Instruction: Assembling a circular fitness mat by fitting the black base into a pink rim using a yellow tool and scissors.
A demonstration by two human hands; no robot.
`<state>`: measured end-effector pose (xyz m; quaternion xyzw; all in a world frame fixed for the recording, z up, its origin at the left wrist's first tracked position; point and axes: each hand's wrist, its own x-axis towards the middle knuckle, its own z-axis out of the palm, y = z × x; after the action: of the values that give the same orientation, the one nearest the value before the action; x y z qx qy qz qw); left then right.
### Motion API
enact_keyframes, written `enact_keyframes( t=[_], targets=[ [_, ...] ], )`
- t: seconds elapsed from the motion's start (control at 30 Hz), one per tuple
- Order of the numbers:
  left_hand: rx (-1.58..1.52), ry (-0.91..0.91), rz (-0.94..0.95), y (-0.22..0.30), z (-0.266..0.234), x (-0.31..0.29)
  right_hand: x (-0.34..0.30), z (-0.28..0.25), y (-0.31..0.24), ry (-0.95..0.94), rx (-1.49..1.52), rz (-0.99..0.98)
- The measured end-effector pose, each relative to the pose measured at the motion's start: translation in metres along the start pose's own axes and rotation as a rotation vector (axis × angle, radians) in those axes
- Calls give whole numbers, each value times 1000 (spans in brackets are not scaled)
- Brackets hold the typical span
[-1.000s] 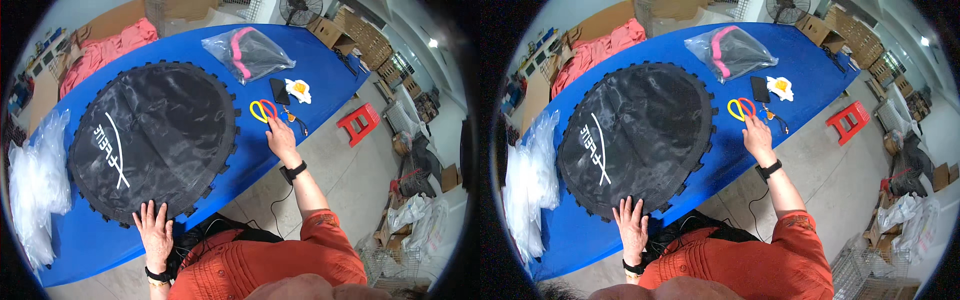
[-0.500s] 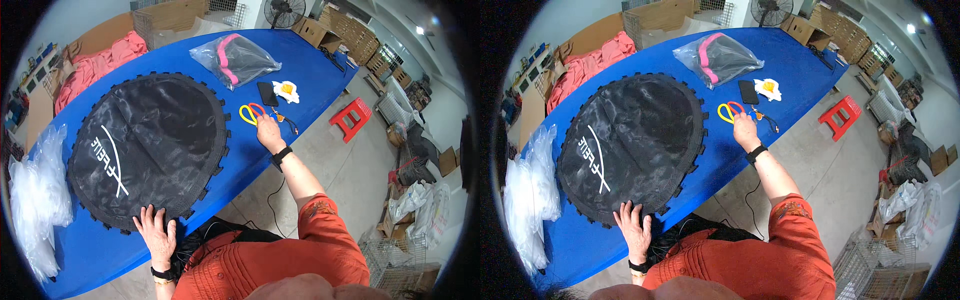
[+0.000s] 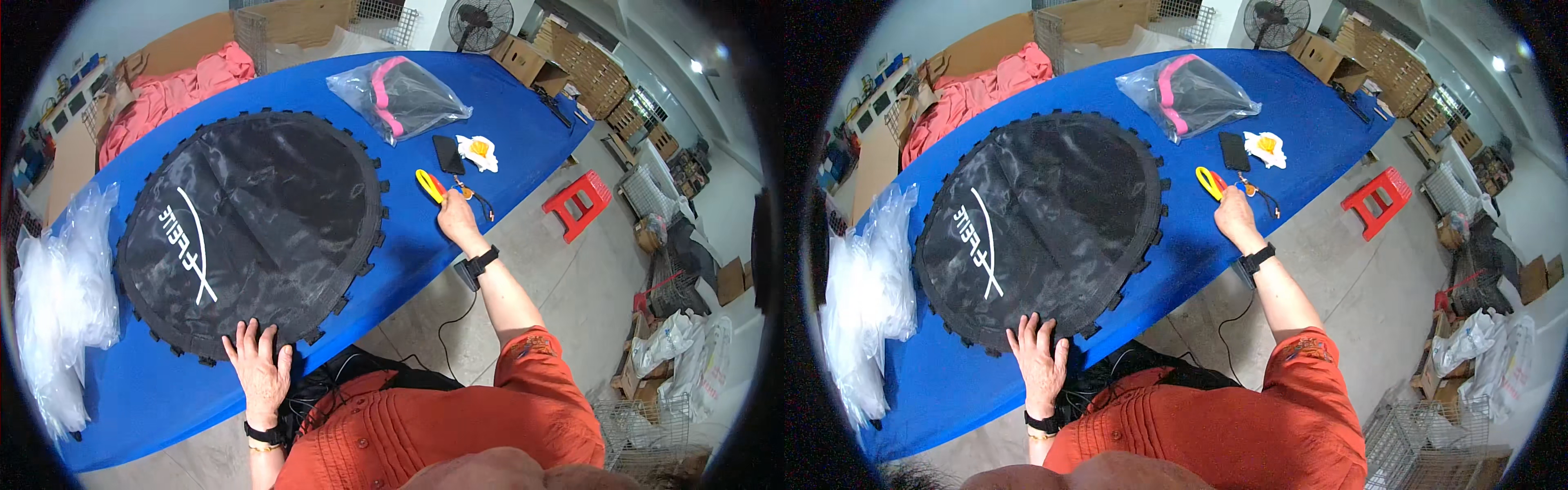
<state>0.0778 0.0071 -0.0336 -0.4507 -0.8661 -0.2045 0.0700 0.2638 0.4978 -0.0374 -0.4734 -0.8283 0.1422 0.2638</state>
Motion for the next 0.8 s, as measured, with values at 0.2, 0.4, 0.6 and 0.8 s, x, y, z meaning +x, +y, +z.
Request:
enact_keyframes(
  t=[0.2, 0.4, 0.6, 0.8],
  targets=[
    [-1, 10, 13, -1, 0, -3, -19, 4, 8, 2, 141, -38],
    [-36, 64, 8, -1, -3, -1, -33, -15, -18, -165, 470, -42],
    [-40, 85, 3, 8, 5, 24, -82, -38, -90, -361, 720, -54],
    [54, -24, 52, 11, 16, 24, -139, -18, -149, -679, 632, -330]
  ],
)
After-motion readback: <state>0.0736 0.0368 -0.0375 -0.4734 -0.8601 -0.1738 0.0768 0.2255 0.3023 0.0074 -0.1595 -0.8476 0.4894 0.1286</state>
